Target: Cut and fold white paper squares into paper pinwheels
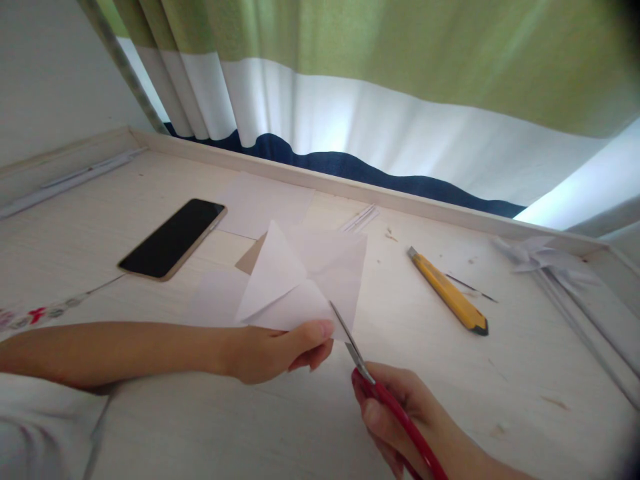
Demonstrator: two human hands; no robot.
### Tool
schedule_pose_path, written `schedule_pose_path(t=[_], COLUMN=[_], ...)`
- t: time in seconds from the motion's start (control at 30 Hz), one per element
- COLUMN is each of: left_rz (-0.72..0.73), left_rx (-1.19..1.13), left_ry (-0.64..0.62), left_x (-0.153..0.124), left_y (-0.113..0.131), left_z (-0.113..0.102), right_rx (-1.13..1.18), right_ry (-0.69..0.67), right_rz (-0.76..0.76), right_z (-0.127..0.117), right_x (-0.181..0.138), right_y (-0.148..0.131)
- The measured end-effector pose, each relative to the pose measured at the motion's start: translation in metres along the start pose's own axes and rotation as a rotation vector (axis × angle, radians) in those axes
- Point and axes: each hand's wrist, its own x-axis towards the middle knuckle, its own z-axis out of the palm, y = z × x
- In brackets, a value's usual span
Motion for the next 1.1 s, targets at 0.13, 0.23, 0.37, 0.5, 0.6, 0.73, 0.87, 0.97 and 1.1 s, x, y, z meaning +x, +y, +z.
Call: schedule_pose_path(t=[0.13, 0.23, 0.37, 0.5, 0.6, 0.73, 0.87, 0.97, 1.1], left_rz=[-0.013, -0.016, -0.016, 0.0, -0.006, -0.025, -0.018, 0.008, 0.015], left_rx=[-0.018, -0.047, -0.07, -0.089, -0.098, -0.098, -0.091, -0.086, -0.092], left_ry=[-0.026, -0.007, 0.012, 0.015, 0.028, 0.015, 0.013, 0.004, 0.014], left_x=[0.001, 0.002, 0.001, 0.001, 0.001, 0.001, 0.002, 0.002, 0.002], left_y=[-0.002, -0.002, -0.001, -0.003, -0.003, -0.002, -0.002, -0.004, -0.006], left_z=[0.0, 0.0, -0.001, 0.0, 0.0, -0.001, -0.002, -0.002, -0.001], right_rx=[-0.027, -0.054, -0.072, -0.059, -0.077, -0.108, -0.108, -0.106, -0.104], right_ry=[0.012, -0.001, -0.023, -0.05, -0.067, -0.075, -0.104, -0.138, -0.18], right_rz=[0.016, 0.017, -0.018, -0.055, -0.075, -0.073, -0.05, -0.054, -0.093], right_z=[-0.003, -0.007, -0.011, -0.012, -0.013, -0.016, -0.018, -0.02, -0.022], right_x=[-0.002, -0.004, -0.003, -0.002, -0.002, -0.002, 0.0, 0.001, 0.001], right_y=[-0.003, -0.004, -0.004, -0.006, -0.008, -0.008, -0.008, -0.005, -0.002])
